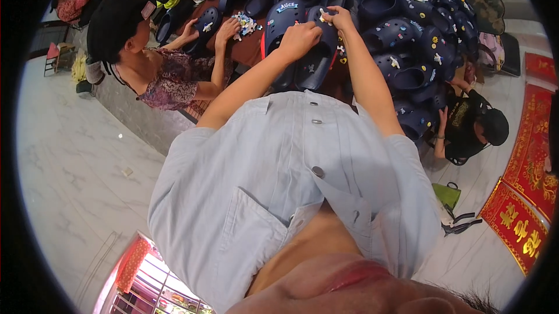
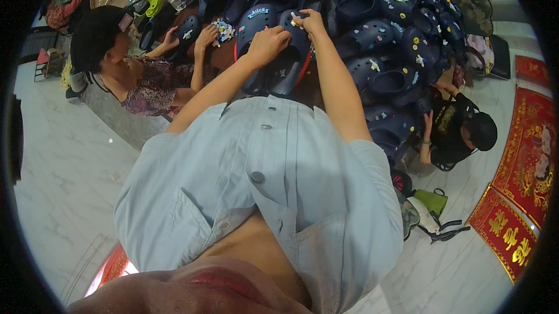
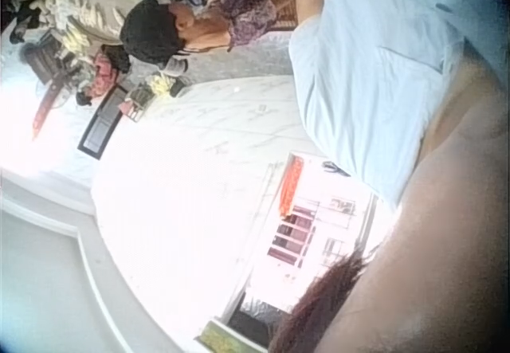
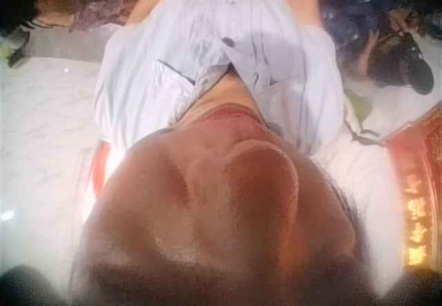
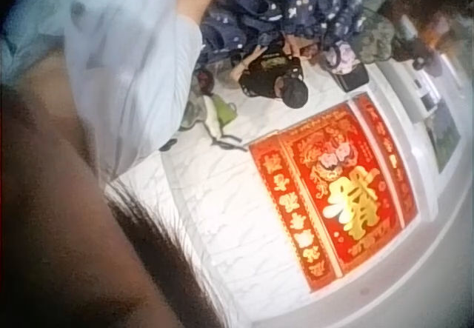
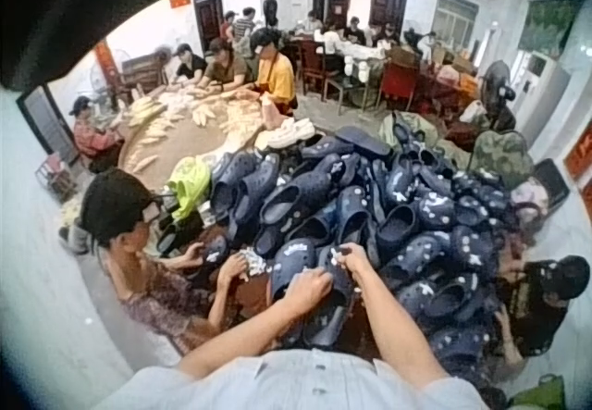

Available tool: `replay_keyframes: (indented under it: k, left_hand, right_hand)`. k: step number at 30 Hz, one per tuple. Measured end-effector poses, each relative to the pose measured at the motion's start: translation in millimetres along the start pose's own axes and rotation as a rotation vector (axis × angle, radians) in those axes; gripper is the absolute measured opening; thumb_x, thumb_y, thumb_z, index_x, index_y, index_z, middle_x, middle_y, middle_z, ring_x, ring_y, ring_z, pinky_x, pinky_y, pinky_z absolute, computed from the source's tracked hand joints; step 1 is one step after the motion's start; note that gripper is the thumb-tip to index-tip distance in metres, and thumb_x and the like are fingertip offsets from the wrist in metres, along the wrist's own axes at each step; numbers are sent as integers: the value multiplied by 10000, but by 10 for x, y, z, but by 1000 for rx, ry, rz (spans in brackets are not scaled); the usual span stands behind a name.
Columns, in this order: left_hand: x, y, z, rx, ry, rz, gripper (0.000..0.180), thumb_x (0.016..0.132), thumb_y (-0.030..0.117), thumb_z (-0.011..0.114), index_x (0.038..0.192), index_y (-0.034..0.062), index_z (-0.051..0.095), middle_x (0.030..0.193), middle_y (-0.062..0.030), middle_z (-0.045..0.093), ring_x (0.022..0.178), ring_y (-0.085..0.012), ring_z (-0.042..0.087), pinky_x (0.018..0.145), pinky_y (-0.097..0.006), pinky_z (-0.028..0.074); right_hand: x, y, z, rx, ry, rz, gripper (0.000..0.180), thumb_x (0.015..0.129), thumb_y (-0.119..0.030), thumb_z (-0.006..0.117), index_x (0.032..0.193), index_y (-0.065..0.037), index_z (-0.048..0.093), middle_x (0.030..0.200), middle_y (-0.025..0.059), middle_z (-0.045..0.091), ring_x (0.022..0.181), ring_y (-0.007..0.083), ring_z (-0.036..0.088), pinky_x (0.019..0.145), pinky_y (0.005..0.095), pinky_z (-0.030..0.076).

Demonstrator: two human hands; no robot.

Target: Attaching decorative charms to the holes of clog-style shoes.

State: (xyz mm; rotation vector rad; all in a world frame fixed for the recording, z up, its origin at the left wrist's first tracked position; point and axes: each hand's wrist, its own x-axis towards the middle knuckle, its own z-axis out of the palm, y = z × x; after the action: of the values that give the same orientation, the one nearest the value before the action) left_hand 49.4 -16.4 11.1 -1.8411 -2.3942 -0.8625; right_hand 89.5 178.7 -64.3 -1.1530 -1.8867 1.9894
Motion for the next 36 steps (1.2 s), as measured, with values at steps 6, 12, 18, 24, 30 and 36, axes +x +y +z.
replay_keyframes:
  k: [6, 12, 18, 24, 30, 36]
  left_hand:
    - [-19, -7, 17, 0, -2, -3, 105, 815, 195, 637, 883, 114, 638, 811, -71, 581, 739, -292, 629, 596, -417, 508]
    - [-22, 6, 12, -8, -20, -10, 111, 827, 196, 626, 891, 108, 647, 815, -71, 596, 744, -293, 635, 614, -412, 514]
    - [-23, 4, 4, -11, -27, -11, 109, 824, 203, 631, 875, 110, 654, 826, -78, 609, 757, -298, 641, 626, -414, 517]
    - [75, -23, 4, -136, 23, -48, 145, 834, 216, 648, 896, 89, 680, 842, -93, 655, 770, -312, 651, 649, -409, 511]
    - [134, -210, -146, -680, -53, -336, 255, 876, 234, 680, 1025, 30, 709, 732, -59, 654, 612, -94, 546, 574, -261, 451]
    - [165, -305, -95, -814, -126, -413, 263, 842, 163, 691, 1059, 14, 695, 788, -13, 651, 655, -74, 538, 592, -246, 447]
  right_hand:
    - [-35, -31, -98, -6, -65, -5, 455, 754, -84, 798, 1158, 15, 614, 899, 117, 691, 731, 145, 623, 639, 266, 479]
    - [-152, -32, -227, 133, -204, 63, 454, 848, -161, 725, 1250, -13, 575, 1020, 79, 662, 872, 126, 606, 756, 265, 501]
    - [-207, -10, -133, 227, -154, 25, 458, 870, -222, 705, 1257, -16, 576, 1035, 54, 657, 939, 128, 594, 798, 271, 490]
    - [-167, 119, -91, -132, 168, -216, 416, 828, -233, 732, 1174, -25, 631, 1014, 100, 675, 905, 179, 634, 788, 296, 491]
    - [-843, -216, 45, -164, 419, -476, 252, 805, -199, 723, 998, -40, 689, 888, 113, 691, 812, 194, 659, 747, 300, 498]
    - [-1298, -538, 266, -179, 110, -557, 237, 781, -248, 754, 884, -43, 696, 754, 59, 672, 717, 138, 626, 667, 277, 470]
